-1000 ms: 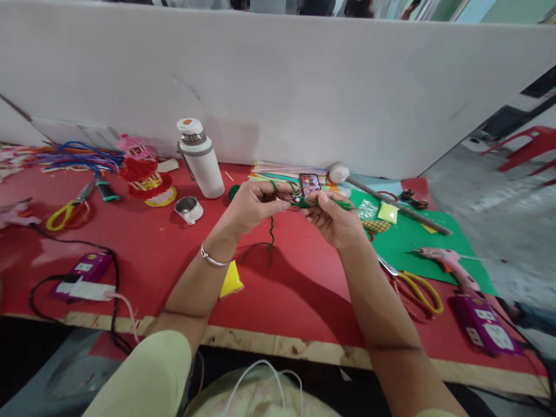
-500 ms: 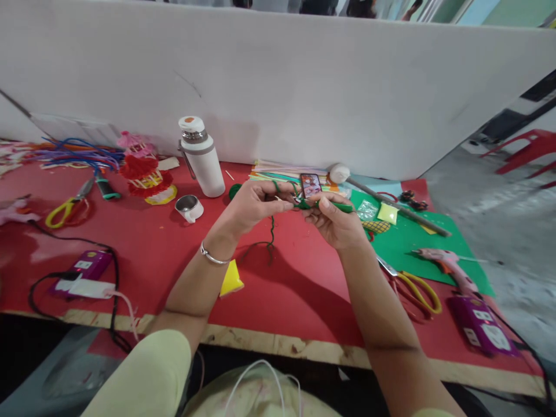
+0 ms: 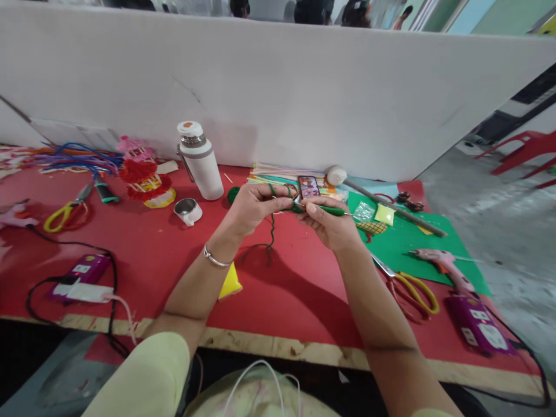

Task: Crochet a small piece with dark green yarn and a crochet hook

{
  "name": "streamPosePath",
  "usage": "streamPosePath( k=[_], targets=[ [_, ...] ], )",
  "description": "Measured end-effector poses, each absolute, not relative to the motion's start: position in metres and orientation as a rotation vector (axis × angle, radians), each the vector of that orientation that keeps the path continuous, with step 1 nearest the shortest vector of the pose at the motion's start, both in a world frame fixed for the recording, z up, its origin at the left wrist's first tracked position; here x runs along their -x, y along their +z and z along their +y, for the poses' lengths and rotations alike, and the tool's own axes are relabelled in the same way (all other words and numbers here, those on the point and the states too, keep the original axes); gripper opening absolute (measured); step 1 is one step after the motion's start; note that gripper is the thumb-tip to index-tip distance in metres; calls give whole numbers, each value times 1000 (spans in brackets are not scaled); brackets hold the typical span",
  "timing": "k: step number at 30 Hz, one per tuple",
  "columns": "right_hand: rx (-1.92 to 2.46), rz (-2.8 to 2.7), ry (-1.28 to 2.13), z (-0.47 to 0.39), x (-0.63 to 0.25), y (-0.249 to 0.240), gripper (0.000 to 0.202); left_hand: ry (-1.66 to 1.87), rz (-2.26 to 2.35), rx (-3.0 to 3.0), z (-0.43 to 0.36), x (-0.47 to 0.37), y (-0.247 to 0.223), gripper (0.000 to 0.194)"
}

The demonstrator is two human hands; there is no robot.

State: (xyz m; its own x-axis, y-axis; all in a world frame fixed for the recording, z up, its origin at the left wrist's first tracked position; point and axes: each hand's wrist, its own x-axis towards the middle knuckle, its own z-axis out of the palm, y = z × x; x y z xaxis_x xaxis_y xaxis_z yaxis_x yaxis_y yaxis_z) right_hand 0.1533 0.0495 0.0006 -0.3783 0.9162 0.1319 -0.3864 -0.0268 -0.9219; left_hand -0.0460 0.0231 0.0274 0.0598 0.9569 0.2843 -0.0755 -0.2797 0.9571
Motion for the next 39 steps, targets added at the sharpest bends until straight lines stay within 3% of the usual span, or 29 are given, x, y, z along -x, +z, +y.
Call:
streamPosePath(
  k=[7,15,26,32,39],
  targets=[
    [593,-1134,1652,49,-149,0,45,1444,1004,-1430,25,46,19,23],
    [668,-1164,1728,49,-151,4,35,1451,1021,-1493,22,48,22,24],
    [675,-1311,1556,50,-155,4,39,1442,978,-1466,24,47,21,20],
    [715,-1367,1514,55,-159,-4,31,1452,897,-1343,25,44,22,23],
    [663,-1343,1553,53,-163,2,39,1449,954,-1314,27,47,18,28]
  ],
)
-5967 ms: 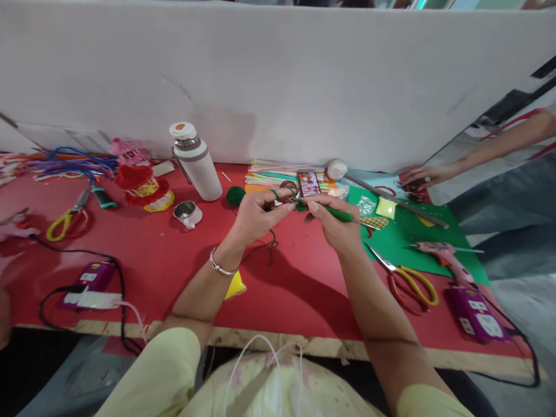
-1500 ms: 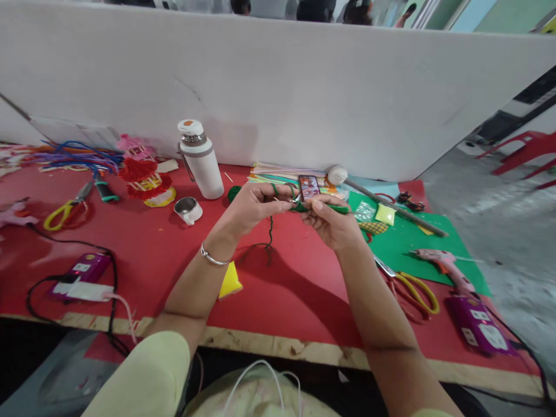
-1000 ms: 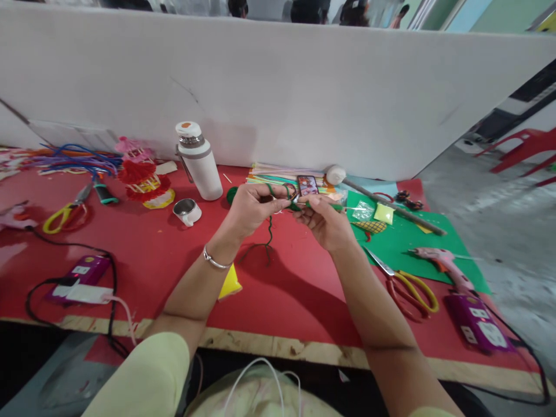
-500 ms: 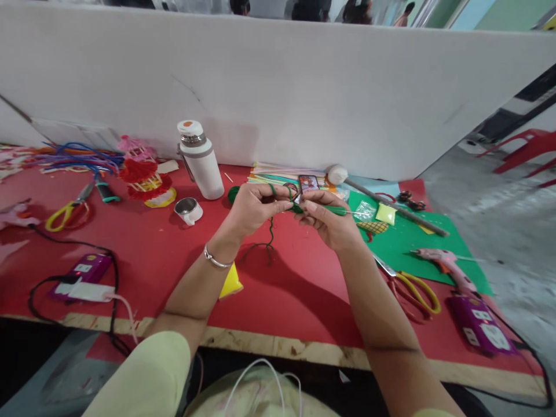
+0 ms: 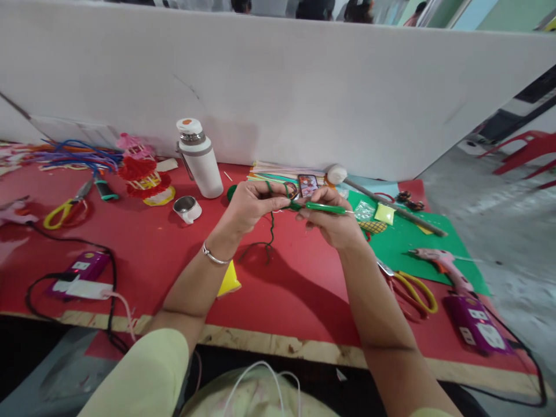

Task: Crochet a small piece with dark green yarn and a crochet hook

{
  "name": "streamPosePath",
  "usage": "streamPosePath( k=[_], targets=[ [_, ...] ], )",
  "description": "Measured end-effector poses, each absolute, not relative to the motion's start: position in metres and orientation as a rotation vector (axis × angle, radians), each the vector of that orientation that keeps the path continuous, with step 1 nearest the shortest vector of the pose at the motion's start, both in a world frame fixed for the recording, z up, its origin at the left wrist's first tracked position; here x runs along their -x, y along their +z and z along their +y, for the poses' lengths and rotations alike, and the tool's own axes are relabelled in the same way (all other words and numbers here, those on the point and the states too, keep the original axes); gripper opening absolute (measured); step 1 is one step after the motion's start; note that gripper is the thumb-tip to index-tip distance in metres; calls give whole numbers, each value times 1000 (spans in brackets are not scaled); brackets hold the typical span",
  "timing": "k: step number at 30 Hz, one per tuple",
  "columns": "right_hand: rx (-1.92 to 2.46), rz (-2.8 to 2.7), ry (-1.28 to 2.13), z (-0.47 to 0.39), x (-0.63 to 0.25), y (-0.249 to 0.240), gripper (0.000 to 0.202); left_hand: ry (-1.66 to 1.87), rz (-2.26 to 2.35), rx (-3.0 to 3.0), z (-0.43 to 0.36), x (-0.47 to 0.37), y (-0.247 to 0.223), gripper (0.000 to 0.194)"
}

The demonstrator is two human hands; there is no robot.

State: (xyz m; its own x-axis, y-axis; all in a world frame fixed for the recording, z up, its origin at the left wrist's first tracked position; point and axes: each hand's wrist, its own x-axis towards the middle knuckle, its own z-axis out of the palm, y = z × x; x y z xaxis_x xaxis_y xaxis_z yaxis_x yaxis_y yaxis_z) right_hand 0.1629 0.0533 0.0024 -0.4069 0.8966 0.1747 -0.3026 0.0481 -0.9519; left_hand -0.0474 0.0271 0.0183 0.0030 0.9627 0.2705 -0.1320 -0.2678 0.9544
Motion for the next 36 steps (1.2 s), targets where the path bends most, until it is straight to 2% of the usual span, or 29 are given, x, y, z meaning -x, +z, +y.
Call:
streamPosePath(
  k=[6,18,31,36],
  targets=[
    [659,-1373,1563,51,-163,5,40,1409,899,-1393,25,45,21,25],
    [779,-1342,1597,52,-165,6,27,1432,923,-1473,29,45,12,22],
    [710,-1296,1461,52,-162,2,24,1469,905,-1397,28,42,12,28],
    [659,-1315,1440,53,-160,0,27,1495,867,-1343,29,37,9,38]
  ],
)
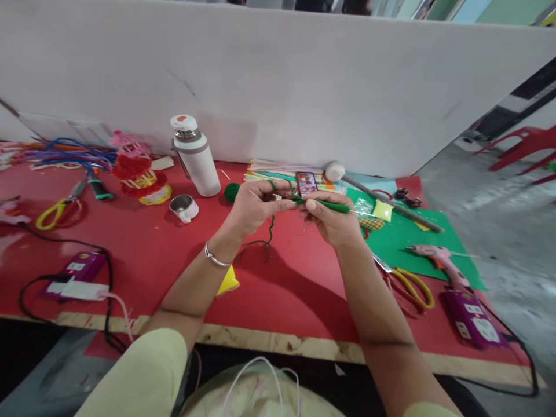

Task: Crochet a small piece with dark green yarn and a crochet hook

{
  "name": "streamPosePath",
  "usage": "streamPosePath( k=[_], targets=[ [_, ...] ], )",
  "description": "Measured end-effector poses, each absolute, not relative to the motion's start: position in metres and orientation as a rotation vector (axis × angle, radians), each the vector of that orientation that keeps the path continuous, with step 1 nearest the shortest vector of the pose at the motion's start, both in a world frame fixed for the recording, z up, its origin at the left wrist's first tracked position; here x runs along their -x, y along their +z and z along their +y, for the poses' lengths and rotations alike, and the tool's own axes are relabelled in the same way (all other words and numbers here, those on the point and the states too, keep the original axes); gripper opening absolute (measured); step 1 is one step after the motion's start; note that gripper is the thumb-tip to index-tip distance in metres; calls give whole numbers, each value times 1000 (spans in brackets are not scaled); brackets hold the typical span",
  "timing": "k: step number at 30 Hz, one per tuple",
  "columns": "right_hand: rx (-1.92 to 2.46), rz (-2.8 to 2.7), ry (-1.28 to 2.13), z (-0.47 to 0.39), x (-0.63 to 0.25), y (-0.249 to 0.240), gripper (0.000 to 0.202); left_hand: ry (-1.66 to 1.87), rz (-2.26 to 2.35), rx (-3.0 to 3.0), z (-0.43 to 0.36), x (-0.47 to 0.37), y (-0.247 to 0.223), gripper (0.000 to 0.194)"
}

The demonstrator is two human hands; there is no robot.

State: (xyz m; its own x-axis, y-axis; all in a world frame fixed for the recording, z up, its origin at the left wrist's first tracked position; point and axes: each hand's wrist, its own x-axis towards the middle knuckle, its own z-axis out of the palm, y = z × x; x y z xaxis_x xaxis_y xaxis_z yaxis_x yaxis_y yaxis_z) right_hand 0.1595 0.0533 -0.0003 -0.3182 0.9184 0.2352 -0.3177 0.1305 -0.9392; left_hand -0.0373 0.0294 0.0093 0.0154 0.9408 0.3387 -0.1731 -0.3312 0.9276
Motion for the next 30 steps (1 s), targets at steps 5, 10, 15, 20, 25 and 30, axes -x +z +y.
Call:
streamPosePath(
  k=[5,10,15,20,25,30],
  targets=[
    [612,-1481,1086,50,-158,0,18,1497,865,-1304,31,34,7,37],
    [556,-1511,1068,49,-156,-1,16,1538,991,-1437,31,34,8,33],
    [602,-1493,1176,52,-160,-2,17,1523,980,-1506,27,38,11,26],
    [652,-1427,1315,53,-160,-4,26,1493,920,-1517,23,36,16,23],
    [651,-1403,1347,52,-158,-5,28,1580,883,-1430,27,35,9,22],
    [574,-1428,1461,54,-160,-2,49,1591,923,-1472,26,34,11,18]
  ],
)
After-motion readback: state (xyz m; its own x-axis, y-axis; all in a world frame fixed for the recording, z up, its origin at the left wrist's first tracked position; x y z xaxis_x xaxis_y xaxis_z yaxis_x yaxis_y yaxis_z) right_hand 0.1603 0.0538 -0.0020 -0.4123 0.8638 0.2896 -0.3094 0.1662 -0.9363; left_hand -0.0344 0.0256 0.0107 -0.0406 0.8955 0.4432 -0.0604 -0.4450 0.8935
